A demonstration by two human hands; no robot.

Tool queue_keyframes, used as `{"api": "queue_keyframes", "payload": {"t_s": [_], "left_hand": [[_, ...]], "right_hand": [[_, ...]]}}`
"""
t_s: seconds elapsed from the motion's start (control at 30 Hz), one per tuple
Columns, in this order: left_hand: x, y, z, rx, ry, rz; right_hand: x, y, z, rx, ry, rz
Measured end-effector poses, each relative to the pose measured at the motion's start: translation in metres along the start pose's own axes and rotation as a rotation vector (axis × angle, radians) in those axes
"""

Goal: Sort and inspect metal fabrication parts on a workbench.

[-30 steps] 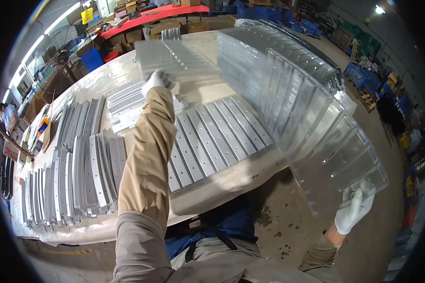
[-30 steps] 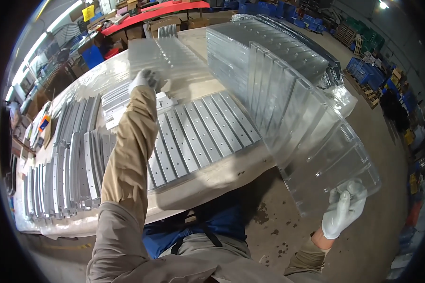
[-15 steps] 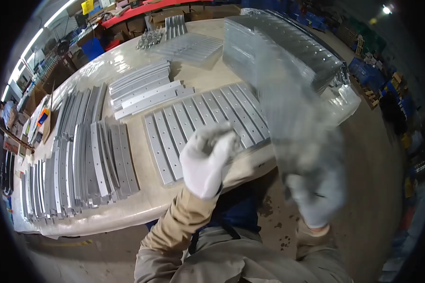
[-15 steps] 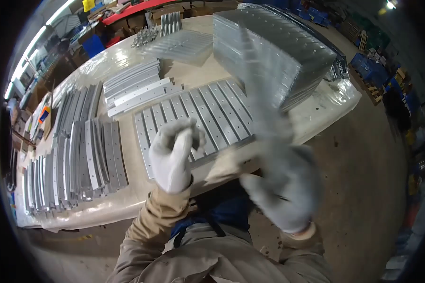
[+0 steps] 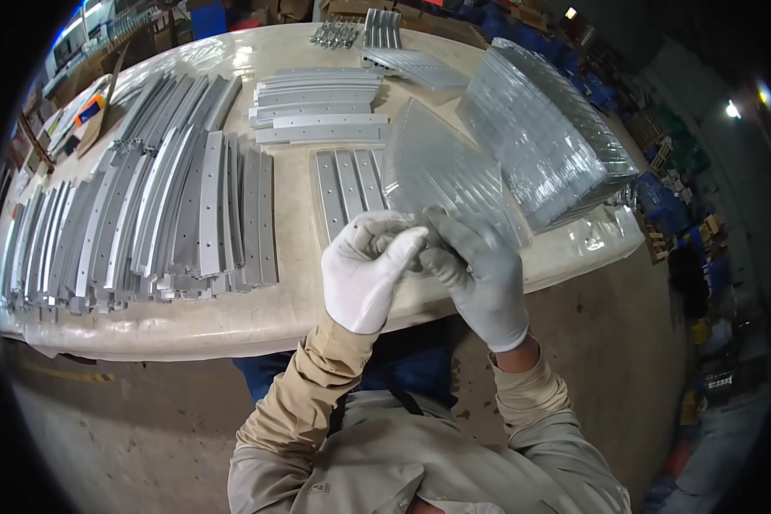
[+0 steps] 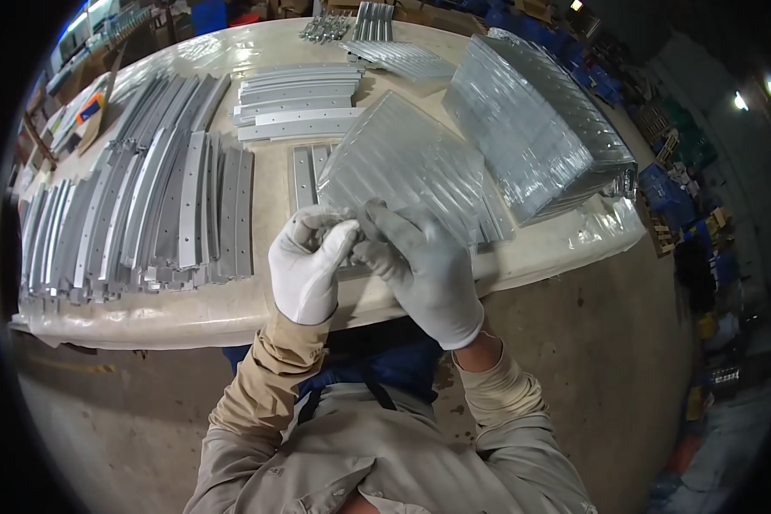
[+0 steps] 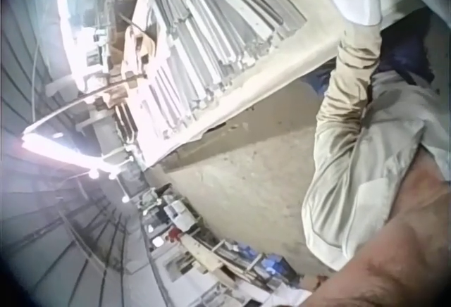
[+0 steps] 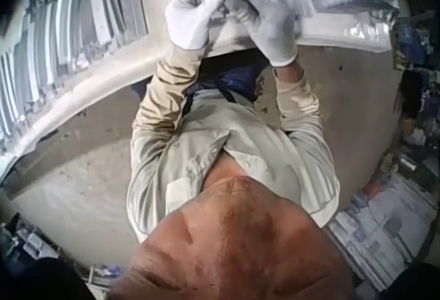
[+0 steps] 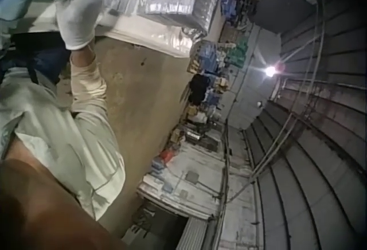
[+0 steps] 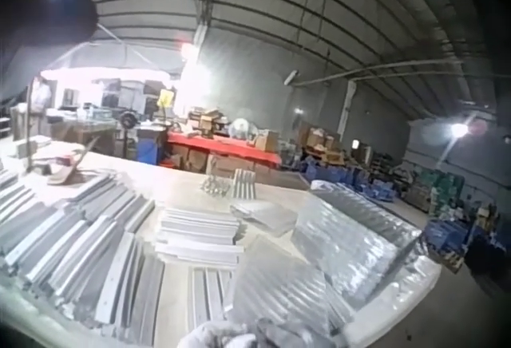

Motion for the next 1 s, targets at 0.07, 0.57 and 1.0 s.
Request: {"api": "queue_keyframes", "payload": {"t_s": [0.07,0.57,1.0], "left_hand": [[-0.007,-0.003,0.001,0.014,-0.027,-0.010],[-0.013,0.007,0.008,0.145,0.137,-0.111],[-0.045,-0.013,-0.016,0.156,-0.051,-0.116]], "right_hand": [[-0.002,0.002,-0.001,-0.004,-0.015,-0.035],[-0.001,-0.002,0.000,0.047,-0.141,-0.263],[0.016,-0.001,-0.042,-0.012,-0.113,-0.212]]}}
Point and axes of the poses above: each hand's wrist, its own z-axis towards the middle knuckle, its own y-axis out of the palm, x = y × z, the point moved 10 cm from there along z, towards the middle knuckle, and after that the axes turned 10 degrees about x, right-handed, at the moved point
